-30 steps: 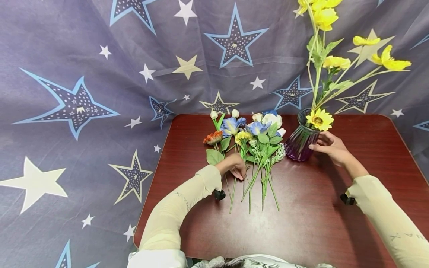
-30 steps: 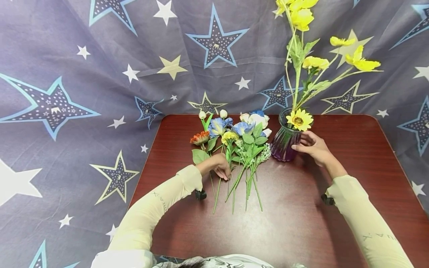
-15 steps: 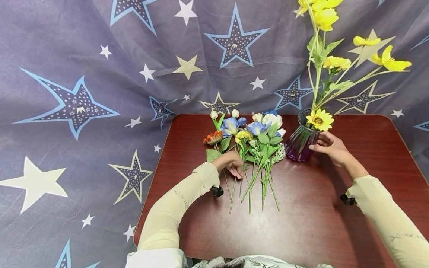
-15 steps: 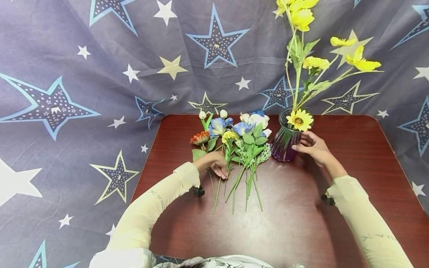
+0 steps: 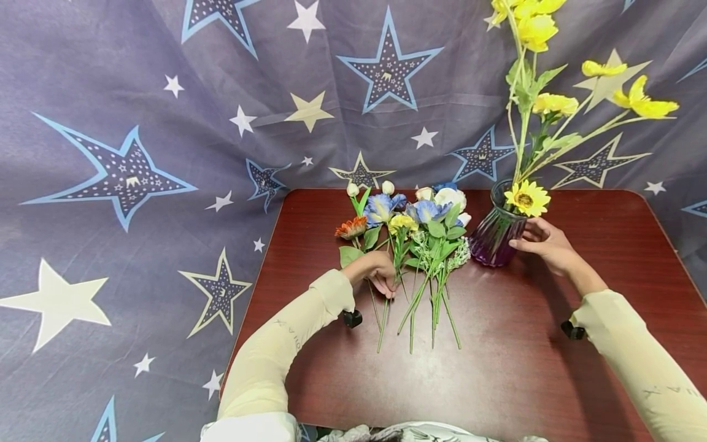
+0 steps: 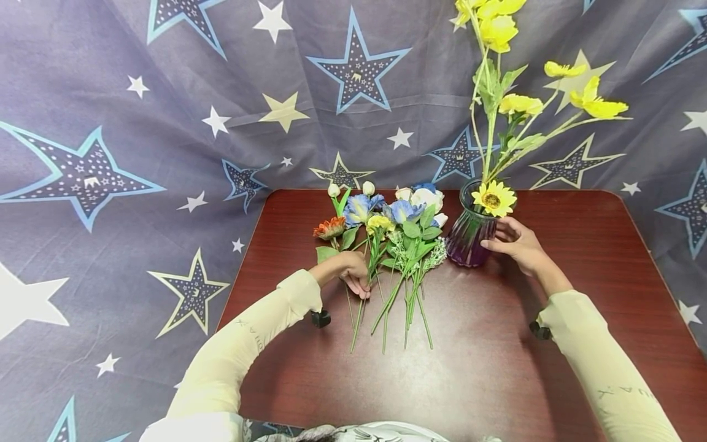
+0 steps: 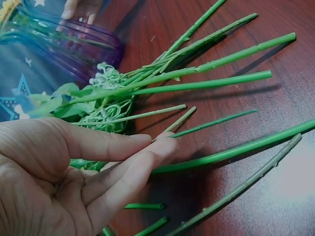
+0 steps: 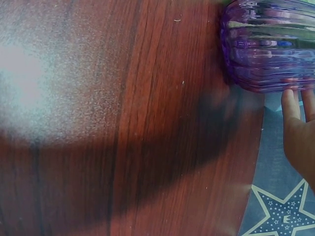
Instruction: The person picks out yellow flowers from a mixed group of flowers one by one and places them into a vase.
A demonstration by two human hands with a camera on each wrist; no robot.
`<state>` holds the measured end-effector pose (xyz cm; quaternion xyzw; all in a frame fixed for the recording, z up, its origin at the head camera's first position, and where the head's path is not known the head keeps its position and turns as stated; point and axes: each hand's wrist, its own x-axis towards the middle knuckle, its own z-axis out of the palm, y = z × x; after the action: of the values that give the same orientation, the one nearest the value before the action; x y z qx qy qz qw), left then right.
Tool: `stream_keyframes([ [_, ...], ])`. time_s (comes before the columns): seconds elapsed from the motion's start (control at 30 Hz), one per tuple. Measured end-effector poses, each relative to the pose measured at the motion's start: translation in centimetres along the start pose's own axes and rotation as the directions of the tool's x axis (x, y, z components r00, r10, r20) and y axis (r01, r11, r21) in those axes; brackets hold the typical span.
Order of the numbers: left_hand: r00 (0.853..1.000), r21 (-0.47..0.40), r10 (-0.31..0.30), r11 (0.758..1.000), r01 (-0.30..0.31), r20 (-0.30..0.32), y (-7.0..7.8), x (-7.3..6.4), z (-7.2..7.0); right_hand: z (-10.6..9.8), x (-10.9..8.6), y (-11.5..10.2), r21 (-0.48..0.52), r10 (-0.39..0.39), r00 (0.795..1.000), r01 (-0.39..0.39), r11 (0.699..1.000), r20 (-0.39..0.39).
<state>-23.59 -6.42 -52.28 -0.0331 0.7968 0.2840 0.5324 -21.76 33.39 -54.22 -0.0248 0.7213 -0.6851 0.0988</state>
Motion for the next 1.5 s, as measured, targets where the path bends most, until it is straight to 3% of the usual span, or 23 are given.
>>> stream_keyframes([
  [0.13, 1.000, 0.000, 0.018, 1.000, -0.018, 0.002, 0.1, -1.7, -0.3, 0.0, 0.0, 0.0, 0.009, -0.001, 1.000, 0.001, 1.000, 0.000],
  [0.27, 0.999, -0.023, 0.037, 0.999, -0.037, 0.002, 0.1, -2.3, -1.0, -0.1, 0.0, 0.1, 0.038, -0.002, 1.000, 0.001, 0.999, 0.005],
  [0.8, 0.995, -0.169, 0.086, 0.981, -0.094, -0.054, 1.4, -3.9, -4.2, -0.1, 0.0, 0.0, 0.029, -0.010, 1.000, 0.009, 1.000, 0.006],
  [1.17, 0.979, -0.255, 0.150, 0.950, -0.181, -0.138, 2.3, -4.4, -5.4, -0.1, -0.2, 0.1, 0.034, -0.001, 1.000, 0.001, 0.999, 0.009],
  [1.5, 0.963, -0.245, 0.196, 0.940, -0.238, -0.184, 3.1, -5.5, -6.6, -0.2, 0.0, 0.1, 0.011, 0.011, 1.000, -0.011, 1.000, 0.001],
])
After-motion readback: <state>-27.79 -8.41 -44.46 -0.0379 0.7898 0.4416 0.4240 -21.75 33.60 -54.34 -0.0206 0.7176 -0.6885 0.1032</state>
